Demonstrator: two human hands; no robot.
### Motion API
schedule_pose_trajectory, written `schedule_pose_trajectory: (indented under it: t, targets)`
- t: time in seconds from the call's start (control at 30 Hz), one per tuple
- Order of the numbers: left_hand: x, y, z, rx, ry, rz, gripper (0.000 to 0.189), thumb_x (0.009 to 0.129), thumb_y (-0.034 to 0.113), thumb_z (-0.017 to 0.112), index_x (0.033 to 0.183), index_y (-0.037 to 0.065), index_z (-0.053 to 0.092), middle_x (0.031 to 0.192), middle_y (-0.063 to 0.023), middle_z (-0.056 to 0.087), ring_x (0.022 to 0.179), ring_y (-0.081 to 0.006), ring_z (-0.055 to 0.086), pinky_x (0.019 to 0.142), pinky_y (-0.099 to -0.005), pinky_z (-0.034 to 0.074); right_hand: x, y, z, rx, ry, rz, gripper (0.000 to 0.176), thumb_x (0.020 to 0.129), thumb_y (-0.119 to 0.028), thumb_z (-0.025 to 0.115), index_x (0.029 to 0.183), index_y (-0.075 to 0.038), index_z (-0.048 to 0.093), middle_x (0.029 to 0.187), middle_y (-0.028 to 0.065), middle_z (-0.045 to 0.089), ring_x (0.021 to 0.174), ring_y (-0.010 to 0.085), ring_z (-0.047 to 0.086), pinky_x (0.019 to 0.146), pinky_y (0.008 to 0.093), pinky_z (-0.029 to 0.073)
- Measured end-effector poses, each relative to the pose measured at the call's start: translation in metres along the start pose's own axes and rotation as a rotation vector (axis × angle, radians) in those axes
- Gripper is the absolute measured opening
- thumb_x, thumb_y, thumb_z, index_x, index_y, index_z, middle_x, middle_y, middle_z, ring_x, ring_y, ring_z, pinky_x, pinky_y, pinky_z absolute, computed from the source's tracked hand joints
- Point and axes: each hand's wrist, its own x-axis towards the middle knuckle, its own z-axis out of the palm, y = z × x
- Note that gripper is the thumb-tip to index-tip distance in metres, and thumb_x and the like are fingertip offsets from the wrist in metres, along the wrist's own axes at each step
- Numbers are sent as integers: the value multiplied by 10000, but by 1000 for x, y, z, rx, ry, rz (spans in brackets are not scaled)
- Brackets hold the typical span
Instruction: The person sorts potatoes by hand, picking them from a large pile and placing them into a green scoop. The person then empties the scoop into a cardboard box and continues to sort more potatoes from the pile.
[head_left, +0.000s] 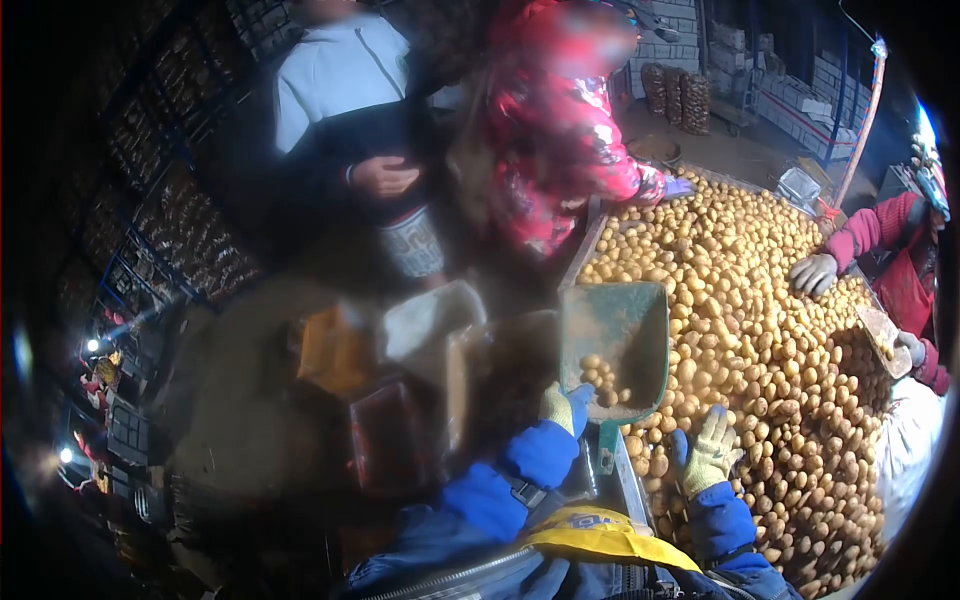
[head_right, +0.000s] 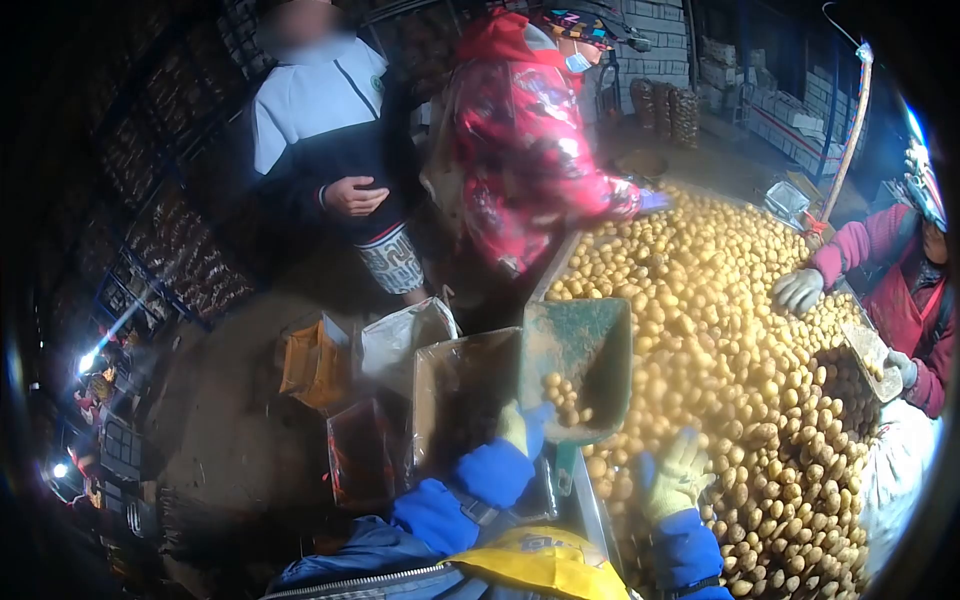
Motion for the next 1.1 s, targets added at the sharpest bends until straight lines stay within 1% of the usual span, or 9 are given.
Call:
schedule_pose_trajectory:
  t: [0.03,0.13,0.2,0.3,0.37,0.47,0.83,0.97,1.1]
  targets:
    - [1,-1,1,-2,12,-3,499,925,200,822,1236,-136,622,1123,-185,723,1012,-219,672,900,-366,546,-1,0,1,-12,0,5,1024,942,-539,676,1672,-9,193,1687,256,297,1461,521,371,1130,730,298]
    - [13,-20,1,-22,-31,-12,711,919,281,818,1370,-192,539,1261,-315,698,1173,-358,697,994,-399,541,-2,-2,-1,-35,6,7,1024,941,-541,675,1671,-6,194,1685,257,301,1455,518,379,1128,729,303]
    - [36,-56,9,-55,-3,9,736,913,297,823,1382,-191,533,1291,-321,687,1220,-373,678,1030,-398,526,-3,-5,-6,-37,-6,14,1026,941,-543,675,1671,-8,194,1681,260,308,1452,511,387,1124,729,307]
    - [43,-68,11,-109,-13,8,763,905,322,830,1389,-187,533,1324,-329,673,1278,-384,651,1072,-397,504,-2,-8,-12,-29,-20,29,1030,939,-553,678,1672,-12,196,1675,271,317,1453,502,395,1119,728,313]
    - [44,-70,9,-123,-28,5,769,903,332,832,1389,-185,534,1331,-330,670,1287,-385,647,1079,-397,501,-2,-6,-6,-24,3,27,1037,937,-564,679,1673,-15,197,1674,279,318,1456,497,396,1116,728,315]
    - [43,-67,8,-114,-41,10,763,905,329,831,1385,-185,536,1322,-328,674,1265,-382,659,1061,-399,513,-3,-5,-6,-42,48,-36,980,956,-483,664,1635,65,218,1639,336,320,1377,556,414,1093,697,335]
    - [4,-7,2,-12,14,-36,680,913,282,826,1324,-195,570,1266,-324,696,1210,-359,684,1026,-397,527,-1,-9,-9,-55,-13,22,1018,945,-518,665,1647,45,190,1667,312,300,1399,539,397,1086,735,303]
    - [23,-37,4,-124,-47,-16,657,915,274,825,1307,-193,580,1262,-318,699,1192,-345,688,1016,-399,527,-2,-3,-3,-30,7,4,1019,954,-538,654,1655,31,181,1675,310,292,1431,540,376,1083,769,287]
    - [17,-19,1,-186,-75,-11,616,919,251,822,1289,-186,594,1224,-300,715,1147,-310,698,990,-391,535,-3,-11,-10,-37,-53,62,1012,965,-558,642,1664,13,184,1689,304,268,1483,547,328,1107,784,261]
